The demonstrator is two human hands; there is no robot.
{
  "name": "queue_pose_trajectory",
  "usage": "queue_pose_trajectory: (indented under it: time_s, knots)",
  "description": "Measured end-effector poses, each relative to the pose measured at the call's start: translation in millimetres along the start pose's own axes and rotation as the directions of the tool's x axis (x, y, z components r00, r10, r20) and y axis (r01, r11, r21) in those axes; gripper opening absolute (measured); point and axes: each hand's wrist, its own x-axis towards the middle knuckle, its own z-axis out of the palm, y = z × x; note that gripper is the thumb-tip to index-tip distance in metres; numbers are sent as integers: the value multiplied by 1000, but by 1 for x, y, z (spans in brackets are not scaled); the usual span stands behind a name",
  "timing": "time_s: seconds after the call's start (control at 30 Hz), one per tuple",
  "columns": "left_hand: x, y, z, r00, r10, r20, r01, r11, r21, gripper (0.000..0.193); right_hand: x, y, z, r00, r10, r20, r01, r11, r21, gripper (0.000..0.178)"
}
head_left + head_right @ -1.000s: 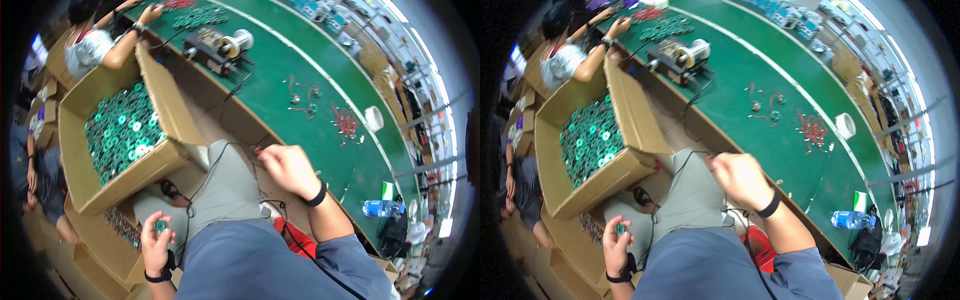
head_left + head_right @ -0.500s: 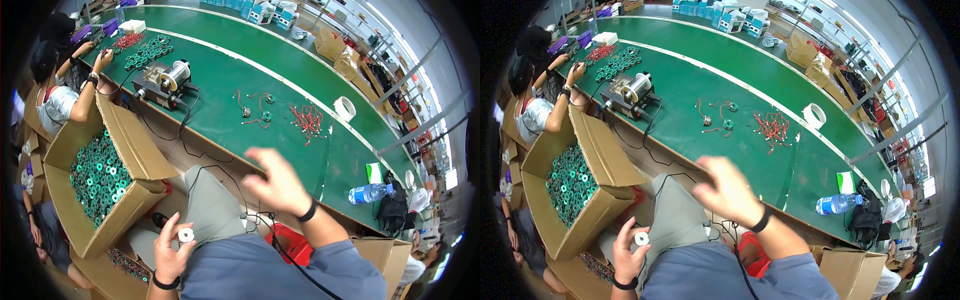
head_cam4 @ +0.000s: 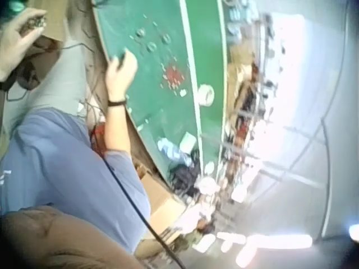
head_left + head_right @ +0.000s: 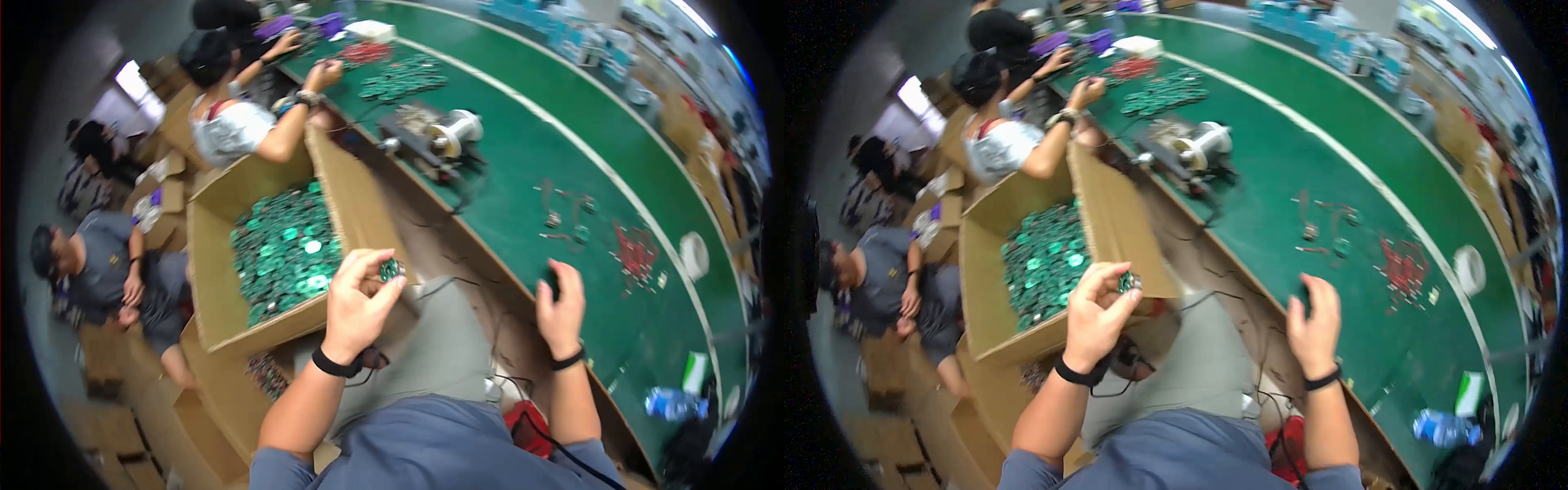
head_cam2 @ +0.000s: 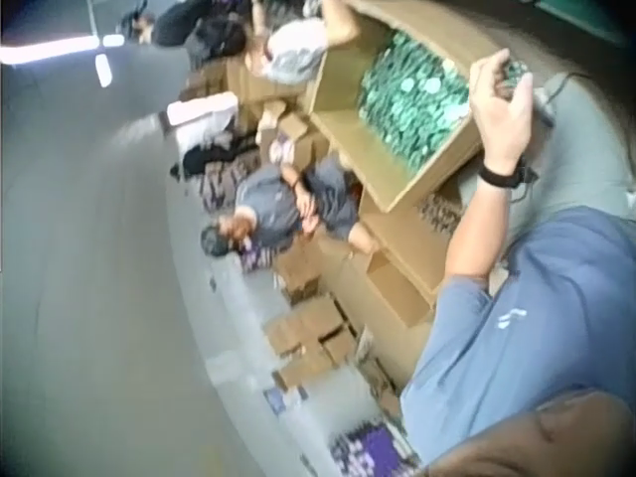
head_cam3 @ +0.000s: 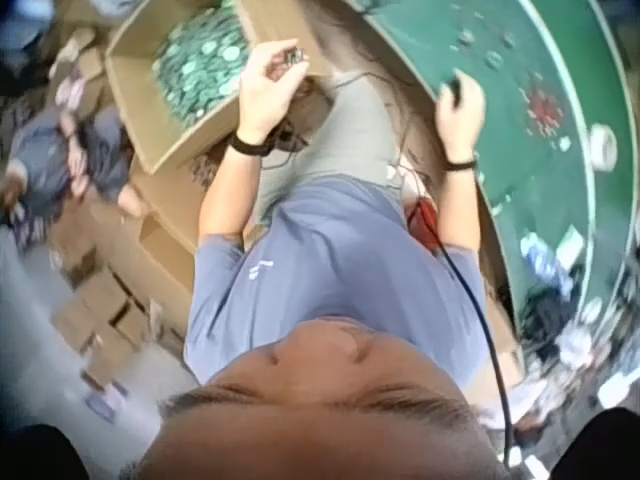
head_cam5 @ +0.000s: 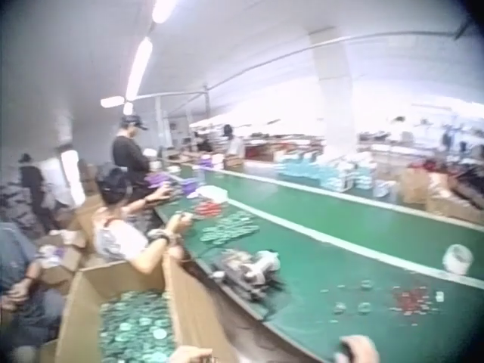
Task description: The person assembles small electronic components by connecting wires to circular green circuit boards, using an assembly jig to hold the components steady.
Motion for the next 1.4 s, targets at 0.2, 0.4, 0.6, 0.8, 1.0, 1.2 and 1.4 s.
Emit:
queue_pose_trajectory:
  time_s: [0.2, 0.4, 0.6, 0.8, 1.0, 1.2, 1.4]
  knots:
    - [29, -32, -144, 942, -128, -309, 167, 981, 103, 39, 1, 6, 9, 1000, -12, 6, 11, 999, 42, 42]
    - [90, -66, -224, 876, -265, -402, 331, 938, 102, 33, 3, 3, 13, 999, 30, 37, -31, 999, 16, 41]
    - [165, -169, -285, 817, -240, -524, 512, 719, 469, 39, -5, 17, 15, 999, 44, 22, -45, 997, 60, 18]
    - [197, -252, -256, 869, -199, -454, 495, 359, 791, 43, -2, 9, 13, 996, 82, 23, -80, 995, -62, 7]
    - [226, -286, -258, 780, -311, -543, 620, 265, 739, 49, 0, 4, 17, 993, 102, 58, -92, 986, -141, 13]
    - [237, -294, -269, 752, -334, -568, 649, 228, 726, 53, 1, 4, 18, 990, 120, 71, -110, 986, -127, 14]
    - [229, -293, -261, 739, -342, -580, 665, 236, 708, 50, 1, 4, 18, 991, 124, 57, -117, 988, -105, 12]
